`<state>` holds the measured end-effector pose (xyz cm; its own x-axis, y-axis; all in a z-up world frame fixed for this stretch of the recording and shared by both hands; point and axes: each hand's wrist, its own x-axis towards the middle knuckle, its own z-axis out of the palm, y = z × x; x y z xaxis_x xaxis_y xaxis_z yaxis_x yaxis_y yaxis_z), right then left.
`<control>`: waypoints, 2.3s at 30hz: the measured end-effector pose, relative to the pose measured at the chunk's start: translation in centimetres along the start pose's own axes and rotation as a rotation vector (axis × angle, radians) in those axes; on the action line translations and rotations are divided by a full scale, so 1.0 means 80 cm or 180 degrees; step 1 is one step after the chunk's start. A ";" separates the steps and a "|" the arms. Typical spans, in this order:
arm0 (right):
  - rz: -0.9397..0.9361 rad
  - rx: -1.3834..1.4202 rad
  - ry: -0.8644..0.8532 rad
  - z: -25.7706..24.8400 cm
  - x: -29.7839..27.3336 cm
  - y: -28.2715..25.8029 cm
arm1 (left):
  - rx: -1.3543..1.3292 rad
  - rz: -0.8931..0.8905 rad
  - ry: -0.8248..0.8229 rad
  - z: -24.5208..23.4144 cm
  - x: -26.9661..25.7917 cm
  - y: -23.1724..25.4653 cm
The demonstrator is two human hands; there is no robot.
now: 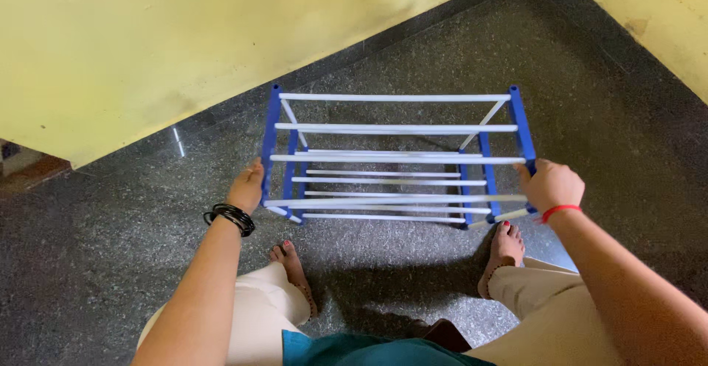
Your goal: The person assembles a blue and white plastic drying rack by inserting white rods into the blue frame. They repeatedly insert and remove rods to adjust the structure, then lift and rotate the rack to check its stability.
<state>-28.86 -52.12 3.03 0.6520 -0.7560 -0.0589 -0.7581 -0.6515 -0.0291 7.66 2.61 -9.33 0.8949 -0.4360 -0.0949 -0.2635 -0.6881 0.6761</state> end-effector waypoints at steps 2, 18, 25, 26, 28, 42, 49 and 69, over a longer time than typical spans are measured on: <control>0.0077 0.0012 0.0034 -0.023 0.006 -0.013 | -0.0105 0.0244 -0.0207 0.005 0.002 0.003; -0.3230 0.0159 0.0095 0.003 -0.124 -0.273 | 0.0683 -0.0023 -0.0799 -0.051 -0.095 0.152; -0.3067 0.0072 0.0244 0.006 -0.113 -0.279 | 0.1118 0.0143 -0.0483 -0.031 -0.093 0.118; -0.3049 0.0087 0.0269 0.005 -0.113 -0.279 | 0.1106 0.0188 -0.0479 -0.029 -0.092 0.113; -0.3067 0.0148 0.0298 0.006 -0.111 -0.281 | 0.1087 0.0274 -0.0478 -0.030 -0.091 0.108; -0.2975 -0.0046 0.0251 0.000 -0.116 -0.280 | 0.0950 -0.0202 -0.0712 -0.044 -0.095 0.140; -0.2946 0.0154 0.0227 0.002 -0.115 -0.276 | -0.0645 -0.0534 -0.1338 -0.029 -0.063 0.076; -0.2881 0.0282 0.0010 0.009 -0.122 -0.274 | -0.2451 -0.1816 -0.1517 -0.017 -0.058 0.068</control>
<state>-18.65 -30.40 3.55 0.9988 0.0419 0.0266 0.0452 -0.9892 -0.1395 2.58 1.67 -4.26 0.5372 -0.4618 -0.7058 0.5969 -0.3831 0.7050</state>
